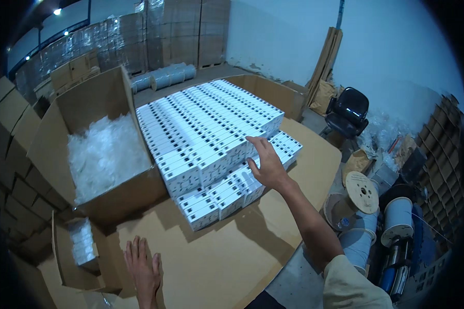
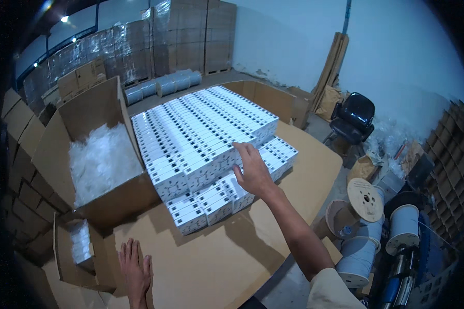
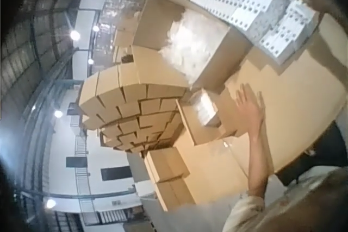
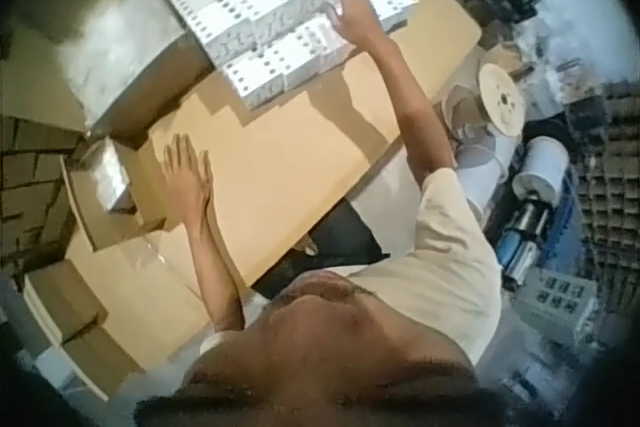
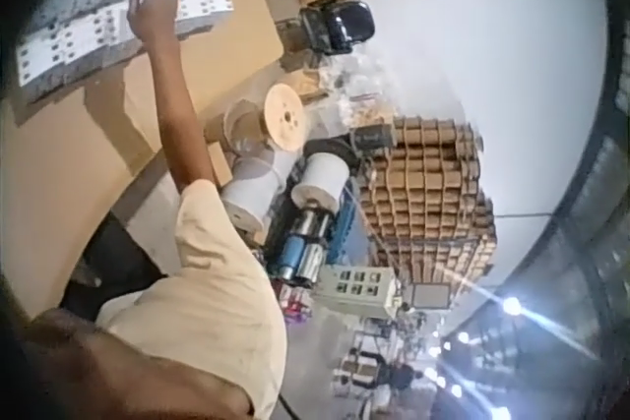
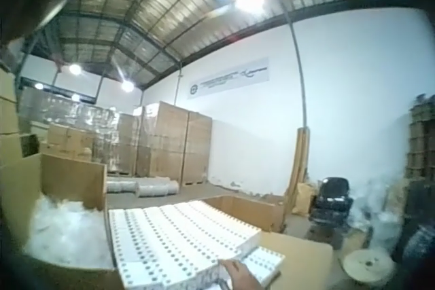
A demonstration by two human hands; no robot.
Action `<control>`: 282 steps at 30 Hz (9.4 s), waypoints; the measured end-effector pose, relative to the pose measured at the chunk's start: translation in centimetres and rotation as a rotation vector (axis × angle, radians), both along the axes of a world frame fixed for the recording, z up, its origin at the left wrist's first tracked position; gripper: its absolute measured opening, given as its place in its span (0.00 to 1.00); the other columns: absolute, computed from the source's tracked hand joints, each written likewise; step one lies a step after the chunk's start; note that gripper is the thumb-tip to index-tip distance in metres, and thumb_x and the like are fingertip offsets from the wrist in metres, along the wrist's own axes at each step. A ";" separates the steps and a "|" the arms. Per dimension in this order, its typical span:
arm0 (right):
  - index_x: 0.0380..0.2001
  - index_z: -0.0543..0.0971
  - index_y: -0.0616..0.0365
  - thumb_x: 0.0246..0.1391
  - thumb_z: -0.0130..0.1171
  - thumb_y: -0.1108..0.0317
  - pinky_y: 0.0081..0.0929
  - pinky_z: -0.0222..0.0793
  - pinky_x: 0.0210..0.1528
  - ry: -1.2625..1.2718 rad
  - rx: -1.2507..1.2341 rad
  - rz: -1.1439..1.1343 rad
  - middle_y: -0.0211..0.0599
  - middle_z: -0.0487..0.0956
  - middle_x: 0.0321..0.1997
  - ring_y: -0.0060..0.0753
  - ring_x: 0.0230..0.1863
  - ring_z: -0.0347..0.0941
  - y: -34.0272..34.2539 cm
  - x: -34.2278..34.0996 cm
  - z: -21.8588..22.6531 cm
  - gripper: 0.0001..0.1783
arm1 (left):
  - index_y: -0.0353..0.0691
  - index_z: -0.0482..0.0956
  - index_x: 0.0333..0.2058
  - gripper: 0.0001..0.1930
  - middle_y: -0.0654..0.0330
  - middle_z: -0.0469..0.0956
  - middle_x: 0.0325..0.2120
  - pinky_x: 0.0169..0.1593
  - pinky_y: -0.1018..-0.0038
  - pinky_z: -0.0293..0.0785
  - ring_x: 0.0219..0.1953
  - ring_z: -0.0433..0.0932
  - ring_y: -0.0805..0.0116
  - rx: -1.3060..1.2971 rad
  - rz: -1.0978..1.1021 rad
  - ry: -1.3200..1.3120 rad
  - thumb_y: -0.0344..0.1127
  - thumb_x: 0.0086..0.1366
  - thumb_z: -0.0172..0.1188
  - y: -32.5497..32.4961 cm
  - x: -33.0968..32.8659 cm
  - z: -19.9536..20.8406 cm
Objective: Packing small white product boxes into plastic bags and then into cardboard shipping boxes at a warehouse workstation.
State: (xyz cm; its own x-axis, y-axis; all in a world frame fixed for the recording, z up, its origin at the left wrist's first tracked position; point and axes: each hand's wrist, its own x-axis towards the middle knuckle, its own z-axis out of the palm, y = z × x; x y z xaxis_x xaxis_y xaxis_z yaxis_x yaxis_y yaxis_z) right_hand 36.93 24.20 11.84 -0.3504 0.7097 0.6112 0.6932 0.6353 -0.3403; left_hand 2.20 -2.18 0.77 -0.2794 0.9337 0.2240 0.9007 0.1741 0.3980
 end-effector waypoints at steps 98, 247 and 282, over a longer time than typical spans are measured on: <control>0.49 0.70 0.63 0.54 0.63 0.80 0.38 0.73 0.57 0.334 -0.677 0.486 0.50 0.81 0.47 0.46 0.53 0.79 -13.0 -23.0 -12.1 0.20 | 0.34 0.76 0.51 0.18 0.50 0.84 0.43 0.53 0.65 0.78 0.48 0.84 0.59 0.270 0.182 -0.665 0.22 0.62 0.60 1.5 -4.8 -1.4; 0.38 0.73 0.58 0.67 0.58 0.64 0.17 0.69 0.24 0.667 -1.344 0.693 0.27 0.77 0.26 0.15 0.25 0.73 -15.5 -18.9 -11.5 0.09 | 0.35 0.74 0.37 0.13 0.66 0.74 0.30 0.37 0.78 0.70 0.33 0.70 0.79 0.732 0.285 -0.887 0.41 0.74 0.57 0.0 -0.8 0.2; 0.48 0.71 0.61 0.57 0.66 0.76 0.15 0.71 0.27 0.720 -1.379 0.661 0.31 0.78 0.37 0.17 0.30 0.76 -17.4 -18.9 -10.1 0.18 | 0.39 0.69 0.37 0.12 0.69 0.66 0.28 0.36 0.81 0.65 0.31 0.65 0.81 0.770 0.262 -0.911 0.40 0.73 0.60 -0.3 -0.1 0.2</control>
